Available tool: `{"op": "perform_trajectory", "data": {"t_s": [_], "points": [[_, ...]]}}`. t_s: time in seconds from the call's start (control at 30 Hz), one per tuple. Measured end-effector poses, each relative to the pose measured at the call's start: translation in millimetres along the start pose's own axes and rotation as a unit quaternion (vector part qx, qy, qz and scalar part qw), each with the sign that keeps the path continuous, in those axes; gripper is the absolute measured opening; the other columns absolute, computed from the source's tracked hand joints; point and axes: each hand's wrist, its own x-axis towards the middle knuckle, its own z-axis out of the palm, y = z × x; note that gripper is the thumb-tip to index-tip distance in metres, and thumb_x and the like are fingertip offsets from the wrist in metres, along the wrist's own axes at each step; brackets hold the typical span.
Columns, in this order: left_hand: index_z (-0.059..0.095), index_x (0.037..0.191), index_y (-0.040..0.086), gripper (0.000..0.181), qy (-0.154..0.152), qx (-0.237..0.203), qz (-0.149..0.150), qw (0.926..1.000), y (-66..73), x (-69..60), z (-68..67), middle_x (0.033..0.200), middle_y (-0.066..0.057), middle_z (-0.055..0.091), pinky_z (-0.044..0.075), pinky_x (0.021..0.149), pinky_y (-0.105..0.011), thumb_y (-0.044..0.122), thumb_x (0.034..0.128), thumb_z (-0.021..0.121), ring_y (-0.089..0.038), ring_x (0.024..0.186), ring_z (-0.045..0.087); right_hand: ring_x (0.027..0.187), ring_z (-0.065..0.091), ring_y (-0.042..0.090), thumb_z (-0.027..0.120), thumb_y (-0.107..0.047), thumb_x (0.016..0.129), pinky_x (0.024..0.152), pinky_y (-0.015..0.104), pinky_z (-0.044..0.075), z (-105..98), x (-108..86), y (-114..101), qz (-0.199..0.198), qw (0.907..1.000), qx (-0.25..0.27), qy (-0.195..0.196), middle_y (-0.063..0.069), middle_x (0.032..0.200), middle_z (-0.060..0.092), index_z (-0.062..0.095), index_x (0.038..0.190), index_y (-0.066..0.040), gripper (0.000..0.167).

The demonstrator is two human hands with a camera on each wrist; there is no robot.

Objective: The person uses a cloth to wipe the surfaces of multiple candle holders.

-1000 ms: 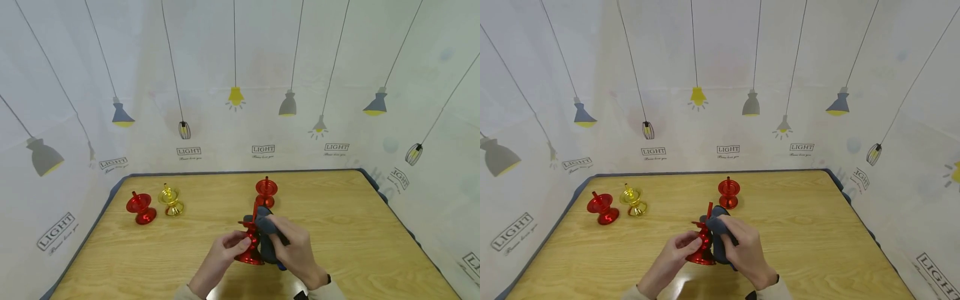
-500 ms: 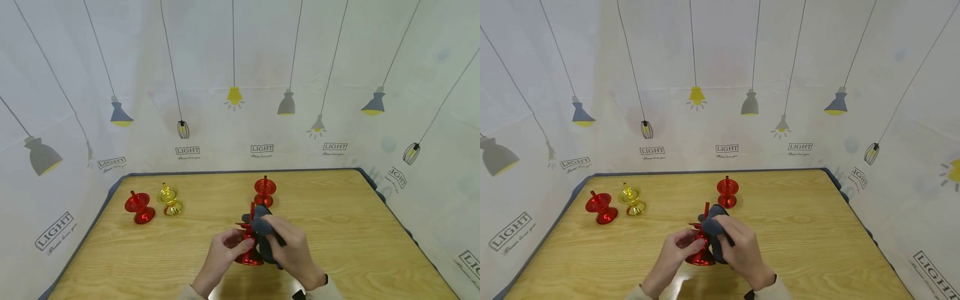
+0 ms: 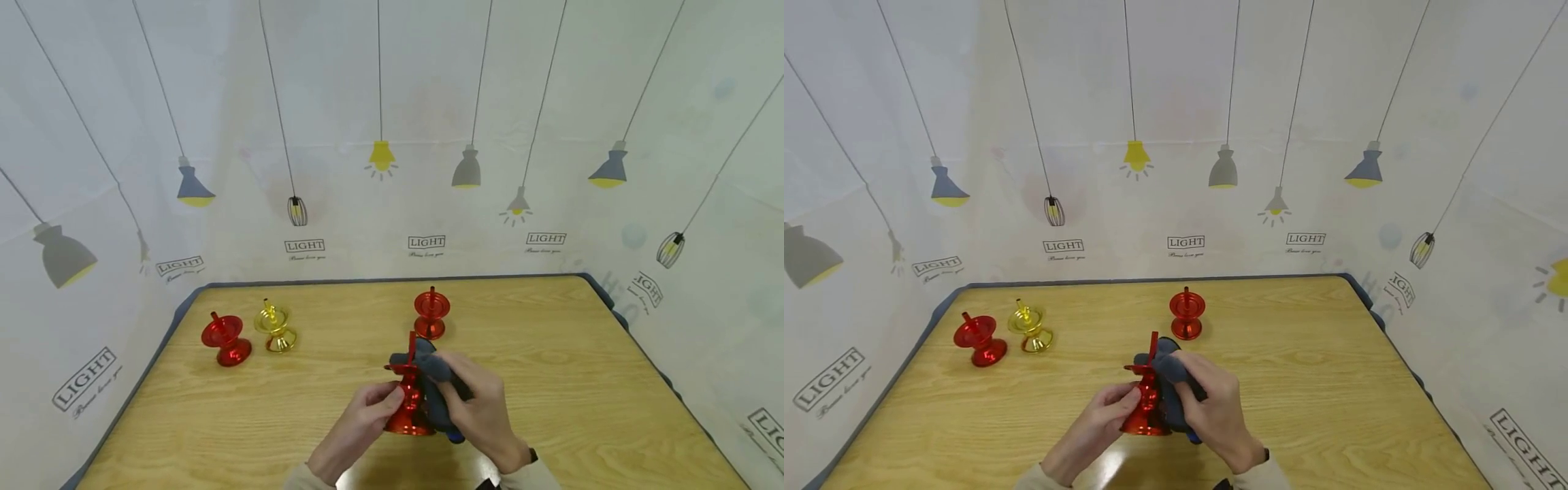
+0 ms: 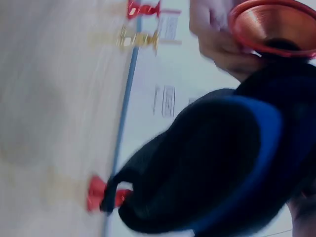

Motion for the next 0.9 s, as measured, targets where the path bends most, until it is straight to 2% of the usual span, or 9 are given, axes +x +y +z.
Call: {"op": "perform_trajectory", "data": {"t_s": [0.07,0.17,0.27,0.33,0.5,0.63,0.73,0.8,0.9], "points": [[0.06,0.131,-0.008,0.043,0.06,0.076,-0.006,0.9953,4.0,0.0,3.2,0.111,-0.002,0.072,0.055,0.088,-0.026,0.027,0.1042,0.058,-0.01,0.1,0.067,0.096,0.074,0.025,0.068,-0.005,0.096,0.097,0.018,0.052,0,3.4,0,-0.042,0.9982,-0.043,-0.002,0.015,0.104,0.075,0.071,0.114,-0.001,0.019],[0.067,0.122,-0.001,0.038,0.142,0.177,-0.001,0.974,7.1,1.1,9.2,0.109,-0.009,0.073,0.055,0.084,-0.024,0.028,0.0977,0.069,-0.012,0.096,0.067,0.092,0.073,0.028,0.055,-0.02,0.105,0.094,0.021,0.054,2,7.1,-1,-0.091,0.991,-0.099,-0.005,0.013,0.103,0.074,0.072,0.113,-0.001,0.026],[0.072,0.114,0.003,0.033,0.177,0.222,0.02,0.9588,5.5,2.2,11.6,0.102,-0.01,0.074,0.056,0.079,-0.023,0.027,0.0924,0.076,-0.012,0.088,0.069,0.091,0.072,0.027,0.054,-0.019,0.106,0.091,0.024,0.056,6,7.7,-2,-0.108,0.9876,-0.113,-0.011,0.011,0.103,0.073,0.072,0.112,-0.002,0.025],[0.073,0.111,0.003,0.031,0.186,0.224,0.022,0.9564,4.7,2.6,10.6,0.1,-0.011,0.074,0.056,0.077,-0.023,0.027,0.0911,0.078,-0.011,0.085,0.069,0.092,0.072,0.028,0.055,-0.02,0.105,0.092,0.023,0.055,8,6.0,-1,-0.101,0.9892,-0.105,-0.014,0.012,0.104,0.073,0.071,0.113,-0.001,0.026],[0.072,0.113,-0.003,0.035,0.16,0.172,0.007,0.9719,3.9,1.8,2.2,0.098,-0.008,0.074,0.055,0.077,-0.023,0.026,0.0938,0.075,-0.011,0.086,0.067,0.097,0.073,0.03,0.059,-0.023,0.103,0.098,0.016,0.05,9,0.1,2,-0.034,0.9979,-0.054,-0.012,0.016,0.107,0.074,0.071,0.116,0.0,0.029],[0.065,0.121,-0.01,0.041,0.087,0.074,-0.023,0.9932,1.5,-1.1,-7.2,0.099,0.001,0.074,0.056,0.081,-0.024,0.025,0.0992,0.066,-0.009,0.091,0.068,0.099,0.073,0.023,0.073,-0.002,0.091,0.095,0.017,0.052,11,-5.9,6,0.01,0.9999,-0.009,0.003,0.015,0.106,0.075,0.073,0.115,-0.002,0.024],[0.058,0.128,-0.016,0.045,0.034,0.006,-0.044,0.9984,-1.1,-3.6,-12.7,0.102,0.005,0.073,0.056,0.085,-0.024,0.021,0.1029,0.06,-0.007,0.096,0.069,0.098,0.073,0.017,0.077,0.013,0.079,0.092,0.016,0.053,13,-11.0,9,0.029,0.9996,0.001,0.006,0.013,0.105,0.076,0.073,0.114,-0.004,0.04],[0.055,0.131,-0.018,0.047,0.021,0.003,-0.048,0.9986,-1.7,-4.3,-13.6,0.106,0.002,0.074,0.056,0.087,-0.024,0.021,0.1044,0.057,-0.007,0.098,0.069,0.098,0.074,0.017,0.078,0.014,0.077,0.092,0.015,0.053,14,-12.9,9,0.032,0.9994,-0.007,0.003,0.013,0.104,0.076,0.074,0.114,-0.004,0.042],[0.061,0.128,-0.012,0.045,0.058,0.083,-0.031,0.9944,-0.7,-3.2,-10.9,0.109,-0.003,0.074,0.055,0.085,-0.023,0.025,0.1032,0.06,-0.007,0.097,0.068,0.095,0.075,0.025,0.074,0.008,0.084,0.093,0.016,0.052,15,-10.6,8,0.005,0.9992,-0.039,-0.001,0.014,0.104,0.076,0.073,0.114,-0.001,0.031]]}}
